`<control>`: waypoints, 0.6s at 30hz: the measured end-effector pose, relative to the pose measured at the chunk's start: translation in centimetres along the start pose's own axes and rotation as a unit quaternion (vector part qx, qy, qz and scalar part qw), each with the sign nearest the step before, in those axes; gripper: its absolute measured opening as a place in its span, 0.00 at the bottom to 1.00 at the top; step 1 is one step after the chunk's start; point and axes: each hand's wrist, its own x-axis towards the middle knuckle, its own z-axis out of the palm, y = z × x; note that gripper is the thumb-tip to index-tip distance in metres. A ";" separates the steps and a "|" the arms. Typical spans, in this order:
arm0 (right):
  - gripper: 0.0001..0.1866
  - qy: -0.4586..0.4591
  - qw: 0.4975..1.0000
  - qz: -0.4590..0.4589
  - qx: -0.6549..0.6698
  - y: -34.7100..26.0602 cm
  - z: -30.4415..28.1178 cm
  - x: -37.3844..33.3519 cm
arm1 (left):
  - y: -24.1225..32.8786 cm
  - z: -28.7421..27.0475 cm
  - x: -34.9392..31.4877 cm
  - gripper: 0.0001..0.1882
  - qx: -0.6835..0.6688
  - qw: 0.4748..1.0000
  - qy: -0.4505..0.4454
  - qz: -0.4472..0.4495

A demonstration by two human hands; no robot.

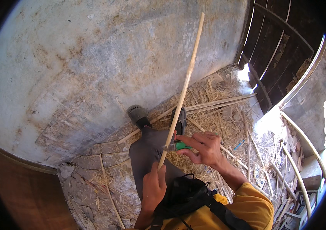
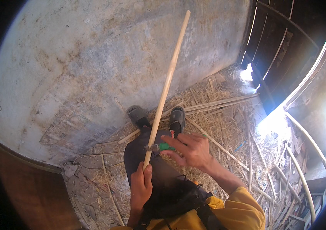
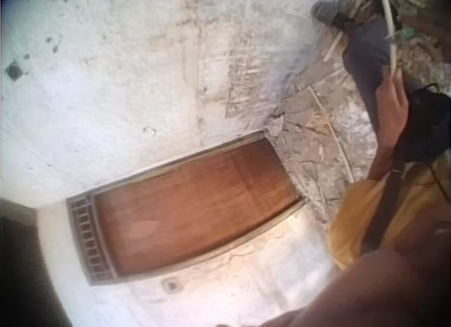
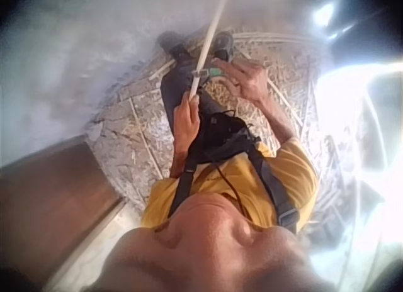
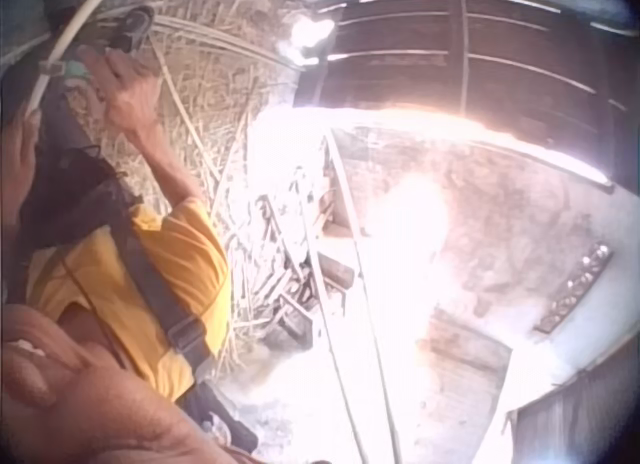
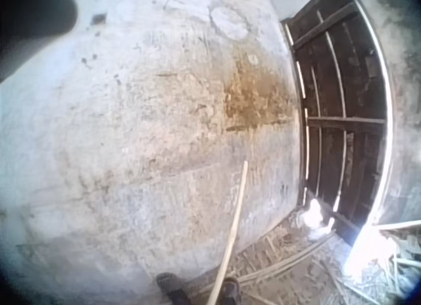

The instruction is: The person is scraping a wood stick using a utility knife. They hold the stick with one hand and repeatedly draw the blade along the wood surface to peel off thin layers while sitting on a floor covered in wood shavings.

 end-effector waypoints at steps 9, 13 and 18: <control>0.26 0.001 1.000 0.021 0.016 0.3 0.5 0.4 | -0.3 -0.3 -0.5 0.09 0.011 1.000 0.005 -0.010; 0.25 0.008 0.999 0.031 0.031 0.0 0.7 0.9 | -0.4 -0.5 -0.5 0.09 0.023 0.999 0.007 -0.022; 0.24 0.028 0.999 0.024 0.039 0.3 1.1 1.1 | -0.8 -0.7 -0.7 0.09 0.021 1.000 0.008 -0.022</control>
